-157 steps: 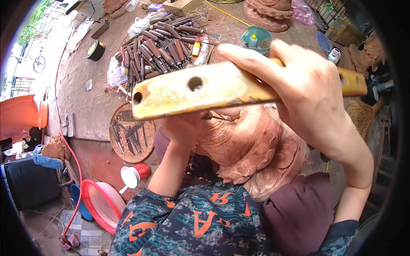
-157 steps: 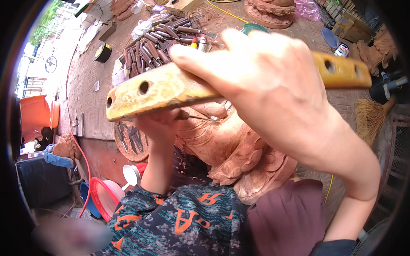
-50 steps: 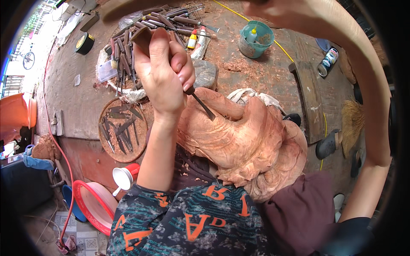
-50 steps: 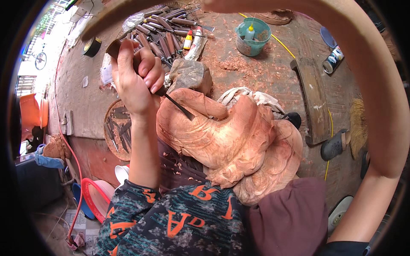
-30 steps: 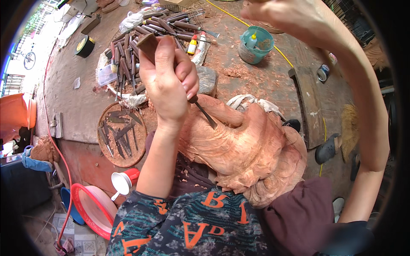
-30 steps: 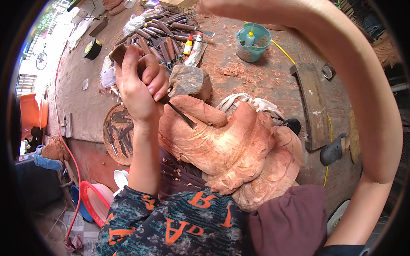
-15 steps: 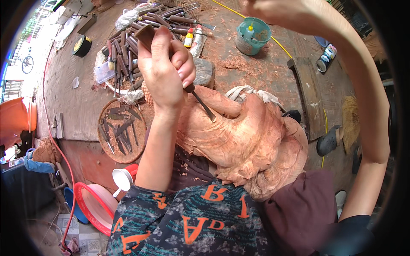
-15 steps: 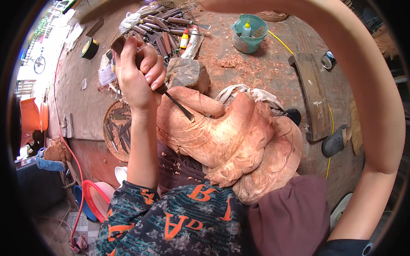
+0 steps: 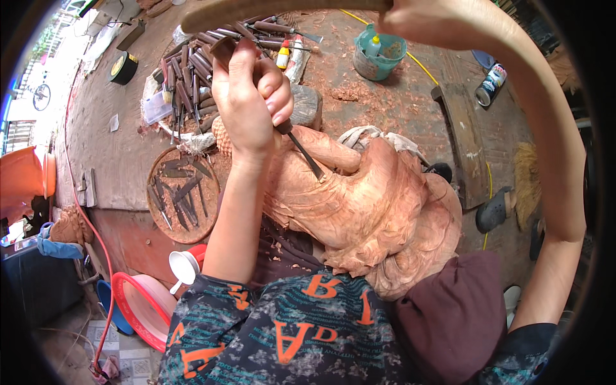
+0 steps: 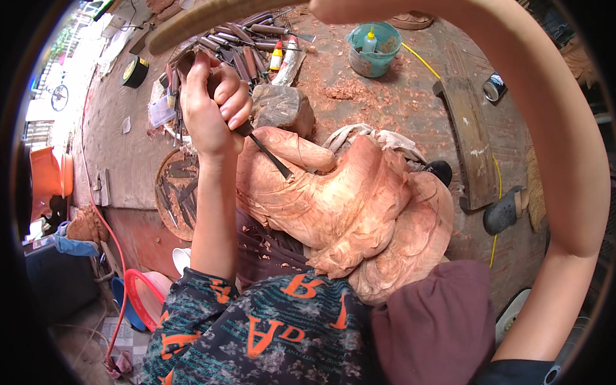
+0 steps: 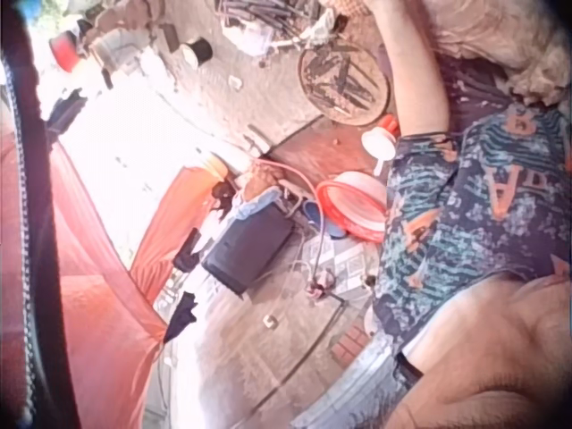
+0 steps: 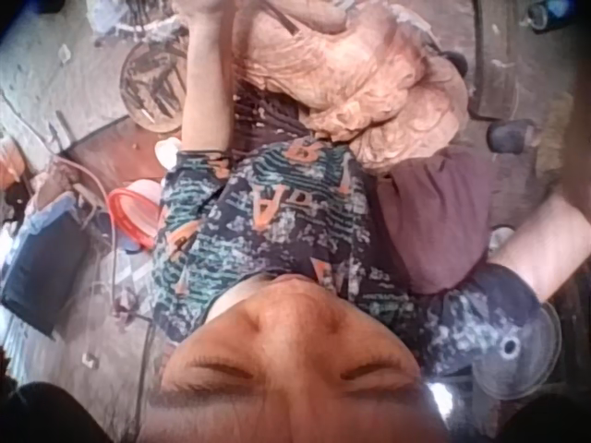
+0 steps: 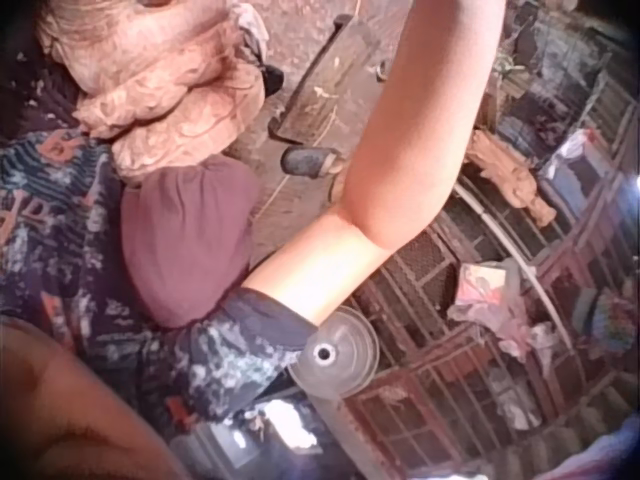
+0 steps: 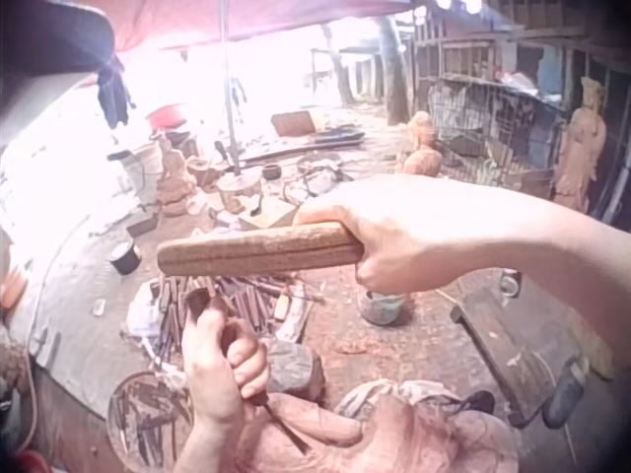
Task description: The person carves a wooden Buddha statue using a chisel and mallet. They hold the chisel in their left hand and strike it with a wooden mallet in their right hand to shape the sculpture's back and shoulder area.
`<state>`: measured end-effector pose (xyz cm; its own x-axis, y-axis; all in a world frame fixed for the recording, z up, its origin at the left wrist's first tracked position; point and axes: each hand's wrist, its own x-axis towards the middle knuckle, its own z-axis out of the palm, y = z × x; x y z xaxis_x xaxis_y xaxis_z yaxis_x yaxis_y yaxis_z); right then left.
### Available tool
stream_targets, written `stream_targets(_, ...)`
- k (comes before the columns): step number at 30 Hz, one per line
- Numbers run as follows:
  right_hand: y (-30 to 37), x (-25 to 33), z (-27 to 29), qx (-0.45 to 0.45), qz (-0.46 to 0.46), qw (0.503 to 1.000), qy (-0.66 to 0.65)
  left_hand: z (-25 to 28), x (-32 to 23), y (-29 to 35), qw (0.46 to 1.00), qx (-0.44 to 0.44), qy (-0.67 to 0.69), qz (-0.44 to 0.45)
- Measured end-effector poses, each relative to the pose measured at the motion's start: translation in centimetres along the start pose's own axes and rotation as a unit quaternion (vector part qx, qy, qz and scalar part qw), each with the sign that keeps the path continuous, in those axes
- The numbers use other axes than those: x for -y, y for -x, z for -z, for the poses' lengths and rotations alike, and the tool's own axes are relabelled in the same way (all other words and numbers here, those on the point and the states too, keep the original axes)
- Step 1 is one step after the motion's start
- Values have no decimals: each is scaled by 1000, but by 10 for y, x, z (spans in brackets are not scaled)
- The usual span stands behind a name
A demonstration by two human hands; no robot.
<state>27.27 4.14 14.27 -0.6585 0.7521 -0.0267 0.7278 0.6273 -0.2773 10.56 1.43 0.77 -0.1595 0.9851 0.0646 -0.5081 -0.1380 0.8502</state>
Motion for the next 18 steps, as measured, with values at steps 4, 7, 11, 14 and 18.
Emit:
stream_targets(4, -22, 6, 4, 77, -174, 978, -88, 0, -2, 0, 1000, -2, -12, 1)
stream_targets(7, -12, -4, 6, 92, -47, 990, -92, 2, -3, -1, 1000, -5, -15, 17)
stream_targets(11, -11, -14, 7, 116, -130, 960, -221, -1, 4, -4, 999, 11, 5, 37)
stream_targets(14, -4, -15, -13, 29, -26, 994, -100, -1, 4, -7, 999, -2, 8, 33)
stream_targets(18, -12, -37, 1, 155, -67, 966, -194, -7, 8, -10, 999, -48, 11, 15)
